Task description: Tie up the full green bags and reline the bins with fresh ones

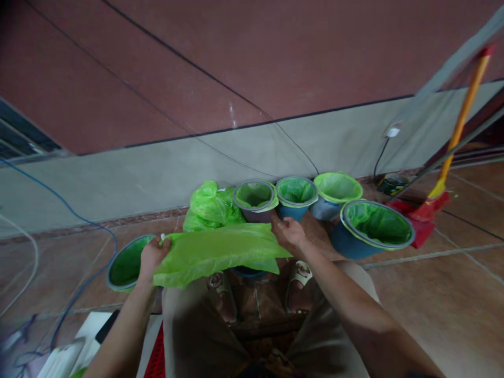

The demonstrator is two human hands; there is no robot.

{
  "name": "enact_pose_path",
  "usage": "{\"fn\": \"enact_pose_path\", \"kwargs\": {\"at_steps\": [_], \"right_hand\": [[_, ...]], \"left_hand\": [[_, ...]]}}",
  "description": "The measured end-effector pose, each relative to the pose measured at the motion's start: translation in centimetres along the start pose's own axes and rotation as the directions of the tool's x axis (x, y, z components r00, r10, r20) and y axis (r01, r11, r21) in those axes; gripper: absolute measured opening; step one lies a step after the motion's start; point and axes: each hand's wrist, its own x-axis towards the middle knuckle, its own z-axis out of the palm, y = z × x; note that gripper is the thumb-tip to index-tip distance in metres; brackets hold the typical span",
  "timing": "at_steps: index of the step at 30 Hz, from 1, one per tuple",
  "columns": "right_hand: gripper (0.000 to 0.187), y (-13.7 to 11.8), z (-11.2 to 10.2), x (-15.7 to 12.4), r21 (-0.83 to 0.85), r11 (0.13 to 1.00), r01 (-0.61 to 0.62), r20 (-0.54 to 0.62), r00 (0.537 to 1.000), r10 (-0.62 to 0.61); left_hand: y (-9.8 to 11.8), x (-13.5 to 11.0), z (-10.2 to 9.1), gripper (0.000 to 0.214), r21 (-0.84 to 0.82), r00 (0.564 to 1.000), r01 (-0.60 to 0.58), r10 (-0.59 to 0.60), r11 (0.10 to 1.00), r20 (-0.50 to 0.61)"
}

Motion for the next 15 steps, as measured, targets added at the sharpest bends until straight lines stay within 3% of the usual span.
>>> {"fn": "enact_pose_path", "kwargs": {"at_steps": [3,7,11,15], "right_hand": [[0.028,-0.8,0.9,0.1,-0.013,0.993,0.117,0.034,0.993,-0.117],[0.024,-1.7,1.6,-1.2,0.135,0.971,0.198,0.261,0.938,-0.227],[0.024,-2.3,1.3,-2.1,0.152,0.969,0.195,0.339,0.910,-0.237],[0.023,-2.8,1.0,-1.4,0.114,0.972,0.206,0.404,0.884,-0.235]], "left_hand": [[1.4,0.4,0.0,0.029,0.191,0.995,-0.013,0.031,0.981,-0.090],[3.7,0.8,2.0,0.037,0.323,0.992,-0.051,0.084,0.945,-0.090],[6.5,0.0,6.8,0.039,0.299,0.973,-0.232,0.219,0.926,0.077],[9.6,-1.5,13.0,0.033,0.073,0.900,-0.338,0.300,0.938,0.315]]}}
